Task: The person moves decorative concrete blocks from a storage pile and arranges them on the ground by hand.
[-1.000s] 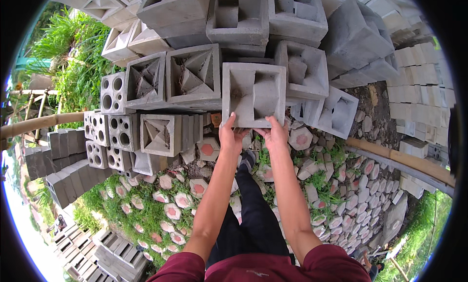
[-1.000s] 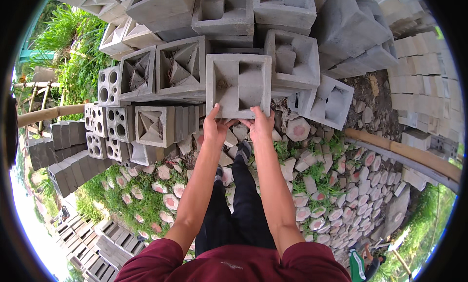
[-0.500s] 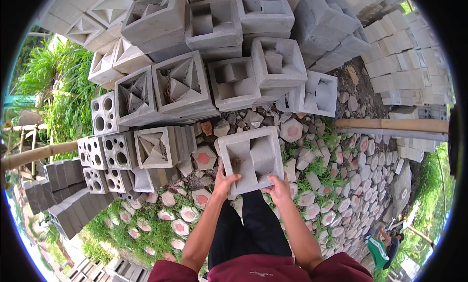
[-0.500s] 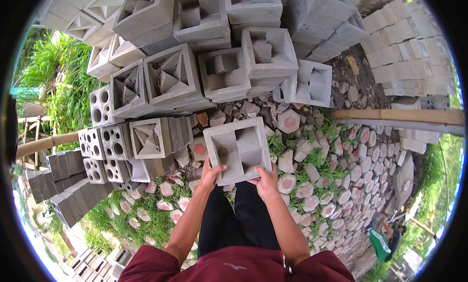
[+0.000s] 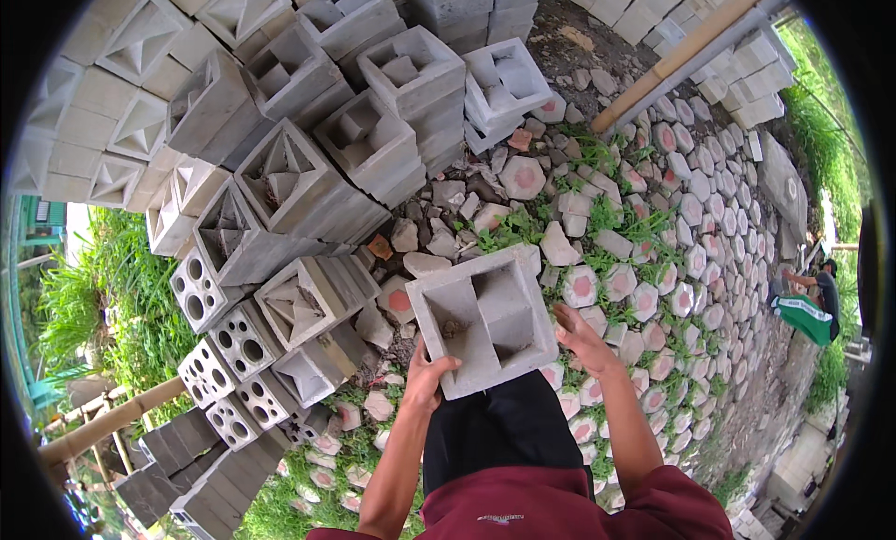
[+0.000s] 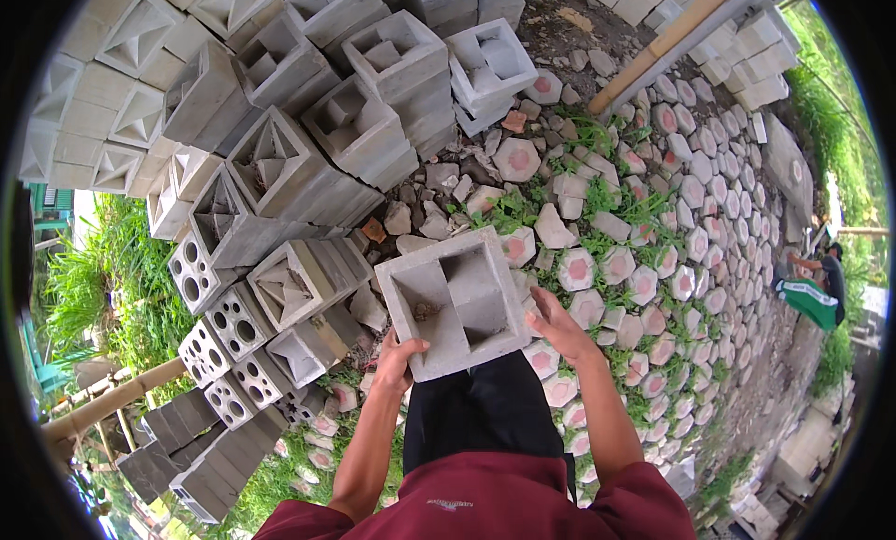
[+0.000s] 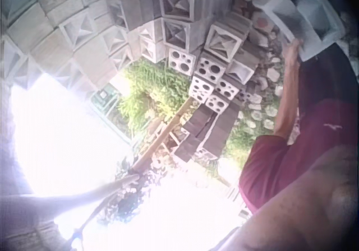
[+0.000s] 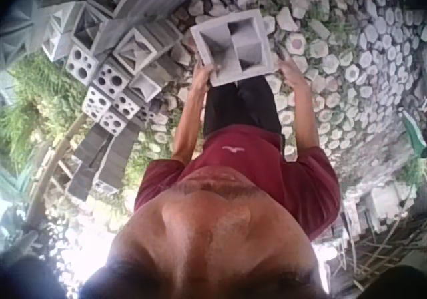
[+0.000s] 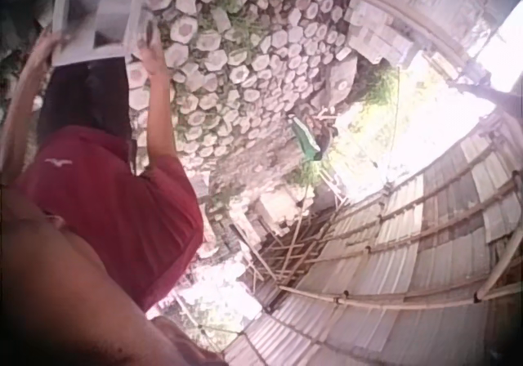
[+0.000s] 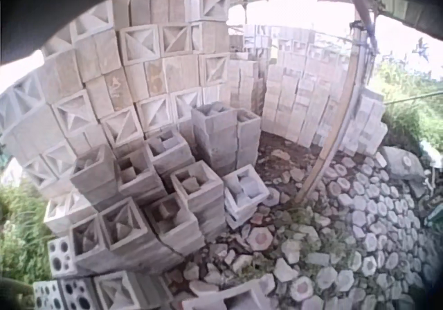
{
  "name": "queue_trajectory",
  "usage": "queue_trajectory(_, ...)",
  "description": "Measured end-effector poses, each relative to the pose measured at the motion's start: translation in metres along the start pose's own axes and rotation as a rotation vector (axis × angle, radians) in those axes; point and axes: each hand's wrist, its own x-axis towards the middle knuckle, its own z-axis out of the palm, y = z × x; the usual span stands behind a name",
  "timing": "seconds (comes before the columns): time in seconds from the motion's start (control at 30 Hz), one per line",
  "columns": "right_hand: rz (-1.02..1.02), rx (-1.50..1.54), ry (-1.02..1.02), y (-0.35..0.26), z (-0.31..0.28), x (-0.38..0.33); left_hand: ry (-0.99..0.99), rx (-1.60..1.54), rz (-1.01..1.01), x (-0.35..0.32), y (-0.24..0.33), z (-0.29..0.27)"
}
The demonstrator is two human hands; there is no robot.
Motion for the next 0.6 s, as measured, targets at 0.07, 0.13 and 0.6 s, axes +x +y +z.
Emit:
queue_trajectory(0.07, -0.011, 0.281, 0.041, 0.013, 0.017, -0.009, -0.030, 0.054, -0.009, -0.014, -0.006, -0.007)
queue_trajectory(0.13, -0.083, 0.208, 0.089, 0.015, 0.048, -0.022, -0.075, 0.077, 0.052, -0.026, -0.013, -0.004)
queue_trajectory(0.6, -0.454, 0.418, 0.557, 0.137, 0.034, -0.205, -0.412, 0.478, -0.023, -0.083, -0.094, 0.088)
